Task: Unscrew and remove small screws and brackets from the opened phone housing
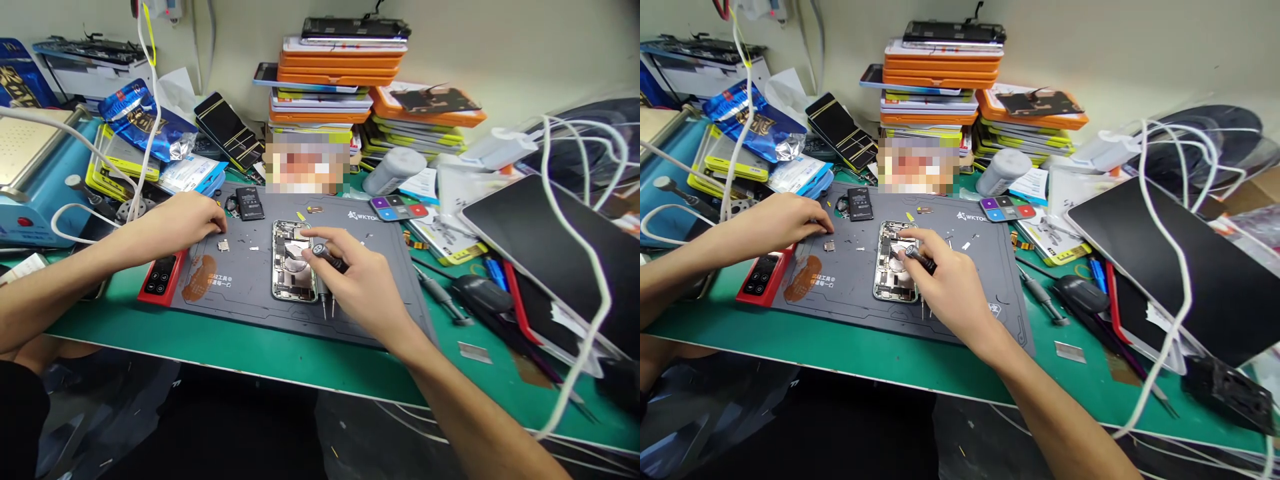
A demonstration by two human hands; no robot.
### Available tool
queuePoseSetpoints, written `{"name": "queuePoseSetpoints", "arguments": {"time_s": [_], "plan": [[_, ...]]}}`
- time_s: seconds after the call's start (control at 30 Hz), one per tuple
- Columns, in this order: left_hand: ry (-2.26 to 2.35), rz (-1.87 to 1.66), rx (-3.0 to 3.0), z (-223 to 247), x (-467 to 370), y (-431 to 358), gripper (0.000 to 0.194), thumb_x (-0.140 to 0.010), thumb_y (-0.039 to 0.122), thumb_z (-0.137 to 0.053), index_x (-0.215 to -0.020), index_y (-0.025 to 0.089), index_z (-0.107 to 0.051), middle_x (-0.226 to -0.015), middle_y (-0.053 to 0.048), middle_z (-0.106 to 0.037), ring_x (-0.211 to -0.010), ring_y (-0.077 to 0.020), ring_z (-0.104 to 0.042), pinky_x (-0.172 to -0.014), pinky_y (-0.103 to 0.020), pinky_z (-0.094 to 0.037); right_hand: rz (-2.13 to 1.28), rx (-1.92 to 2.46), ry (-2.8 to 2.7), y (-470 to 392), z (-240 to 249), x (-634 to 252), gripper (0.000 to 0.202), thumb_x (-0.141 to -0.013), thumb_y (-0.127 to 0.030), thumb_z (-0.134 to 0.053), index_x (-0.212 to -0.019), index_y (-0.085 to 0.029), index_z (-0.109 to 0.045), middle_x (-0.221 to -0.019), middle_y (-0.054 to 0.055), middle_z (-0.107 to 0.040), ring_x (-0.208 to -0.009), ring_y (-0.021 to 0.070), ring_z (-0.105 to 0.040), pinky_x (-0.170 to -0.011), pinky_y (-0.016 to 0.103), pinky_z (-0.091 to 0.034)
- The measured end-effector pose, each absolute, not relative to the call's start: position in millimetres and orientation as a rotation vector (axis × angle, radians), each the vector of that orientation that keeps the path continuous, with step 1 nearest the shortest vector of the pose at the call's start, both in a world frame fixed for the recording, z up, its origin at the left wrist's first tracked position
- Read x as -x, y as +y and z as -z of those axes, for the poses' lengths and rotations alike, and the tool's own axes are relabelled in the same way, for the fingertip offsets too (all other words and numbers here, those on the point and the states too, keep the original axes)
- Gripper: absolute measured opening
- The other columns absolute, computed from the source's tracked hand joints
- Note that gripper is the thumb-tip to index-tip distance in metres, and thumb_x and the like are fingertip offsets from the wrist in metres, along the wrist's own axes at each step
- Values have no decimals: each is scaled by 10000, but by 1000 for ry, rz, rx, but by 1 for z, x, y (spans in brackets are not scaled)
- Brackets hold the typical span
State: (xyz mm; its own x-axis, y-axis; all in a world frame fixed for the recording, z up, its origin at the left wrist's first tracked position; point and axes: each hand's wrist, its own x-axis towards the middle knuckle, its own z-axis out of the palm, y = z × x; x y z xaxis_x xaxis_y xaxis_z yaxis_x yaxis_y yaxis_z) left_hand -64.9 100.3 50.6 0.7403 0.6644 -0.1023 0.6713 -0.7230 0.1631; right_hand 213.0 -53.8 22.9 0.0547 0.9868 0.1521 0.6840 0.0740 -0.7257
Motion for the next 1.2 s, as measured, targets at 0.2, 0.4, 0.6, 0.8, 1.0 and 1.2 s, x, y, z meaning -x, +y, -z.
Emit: {"name": "queuePoseSetpoints", "arguments": {"time_s": [0.2,0.4,0.6,0.8,1.0,1.2], "plan": [[1071,66,-2789,-58,64,94,300,-919,234,-525,-1001,237,-814,-1055,-28,-827,-928,-209,-741,-849,-324,-524,-593,1649,-1602,-53,-22,-214,421,-952,-262,-547,-1362,-239,-636,-718,-58,-451,-627,137,-450,-655,304,-380],[1134,110,-2861,-59,71,85,176,-935,251,-584,-905,208,-752,-970,-72,-768,-790,-211,-692,-691,-328,-448,-644,1648,-1605,-53,-24,-213,457,-923,-222,-542,-1371,-240,-625,-695,-67,-456,-630,141,-452,-670,307,-378],[1154,182,-2913,-61,65,78,175,-959,215,-585,-832,192,-704,-880,-63,-714,-690,-182,-629,-625,-320,-390,-663,1678,-1607,-54,-24,-213,465,-922,-222,-547,-1380,-242,-624,-674,-72,-439,-607,136,-429,-653,301,-350],[1017,418,-3065,-68,57,65,219,-1015,126,-502,-915,149,-695,-938,-91,-690,-777,-213,-657,-662,-329,-420,-651,1677,-1621,-54,-21,-214,465,-913,-227,-562,-1372,-256,-628,-661,-75,-441,-603,137,-420,-641,302,-322],[951,416,-3034,-67,57,68,213,-1040,160,-508,-934,148,-692,-956,-79,-697,-789,-196,-663,-664,-313,-413,-629,1692,-1632,-54,-21,-214,472,-913,-221,-559,-1379,-249,-630,-660,-75,-432,-591,132,-404,-635,306,-308],[947,280,-2931,-58,61,80,272,-1051,231,-493,-933,149,-723,-958,-84,-719,-794,-190,-668,-701,-316,-431,-619,1689,-1638,-54,-19,-215,478,-909,-210,-559,-1379,-252,-633,-663,-78,-431,-588,130,-414,-631,305,-305]]}}
